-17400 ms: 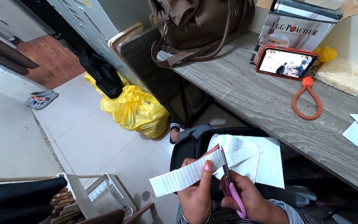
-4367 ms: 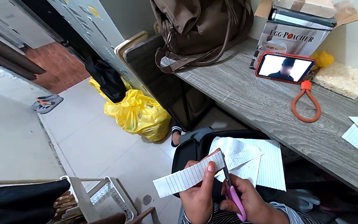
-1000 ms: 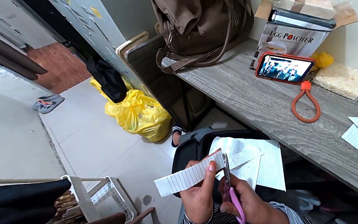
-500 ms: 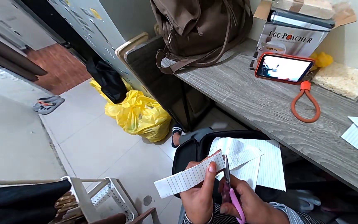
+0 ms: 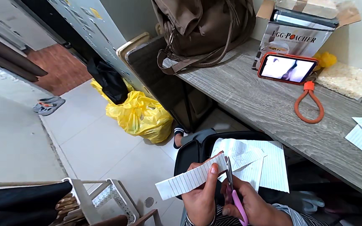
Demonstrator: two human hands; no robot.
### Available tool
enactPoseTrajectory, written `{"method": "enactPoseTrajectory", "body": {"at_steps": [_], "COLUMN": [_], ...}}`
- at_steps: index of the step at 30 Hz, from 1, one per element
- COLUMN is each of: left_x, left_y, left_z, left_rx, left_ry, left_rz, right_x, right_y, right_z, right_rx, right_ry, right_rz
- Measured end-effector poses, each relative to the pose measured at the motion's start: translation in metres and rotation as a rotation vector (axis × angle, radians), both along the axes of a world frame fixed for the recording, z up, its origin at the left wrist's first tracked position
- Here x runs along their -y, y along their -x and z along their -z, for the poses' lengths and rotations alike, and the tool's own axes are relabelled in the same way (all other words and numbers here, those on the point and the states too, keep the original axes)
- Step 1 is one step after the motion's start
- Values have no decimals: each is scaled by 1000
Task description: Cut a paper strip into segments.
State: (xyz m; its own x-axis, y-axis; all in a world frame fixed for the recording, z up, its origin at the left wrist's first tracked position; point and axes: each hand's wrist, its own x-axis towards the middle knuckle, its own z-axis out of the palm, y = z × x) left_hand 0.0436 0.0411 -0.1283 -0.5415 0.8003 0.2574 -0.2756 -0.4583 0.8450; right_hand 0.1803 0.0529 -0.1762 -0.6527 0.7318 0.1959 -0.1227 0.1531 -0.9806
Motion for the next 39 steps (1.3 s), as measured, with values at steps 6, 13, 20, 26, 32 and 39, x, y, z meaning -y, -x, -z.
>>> {"method": "enactPoseTrajectory", "body": {"at_steps": [6,13,20,26,32,39], "left_x": [0,0,-1,-1,-2,-1], "left_y": [1,1,1,1,1,1], "left_z": [1,0,1,-1,-1,0], "left_rx": [5,34,32,24,16,22], "left_ry": [1,21,19,20,12,16], "left_rz": [13,-5,-8,-10,-6,-9], "right_x": [0,0,0,0,0,0], "right_y": [1,1,1,1,1,2], "right_z": [1,4,3,3,3,4], "right_rx": [-11,-43,-29,-32,-32,-39], "right_ry": [-11,-2,18,20,23,13], "right_rz": [44,60,59,58,56,53]}}
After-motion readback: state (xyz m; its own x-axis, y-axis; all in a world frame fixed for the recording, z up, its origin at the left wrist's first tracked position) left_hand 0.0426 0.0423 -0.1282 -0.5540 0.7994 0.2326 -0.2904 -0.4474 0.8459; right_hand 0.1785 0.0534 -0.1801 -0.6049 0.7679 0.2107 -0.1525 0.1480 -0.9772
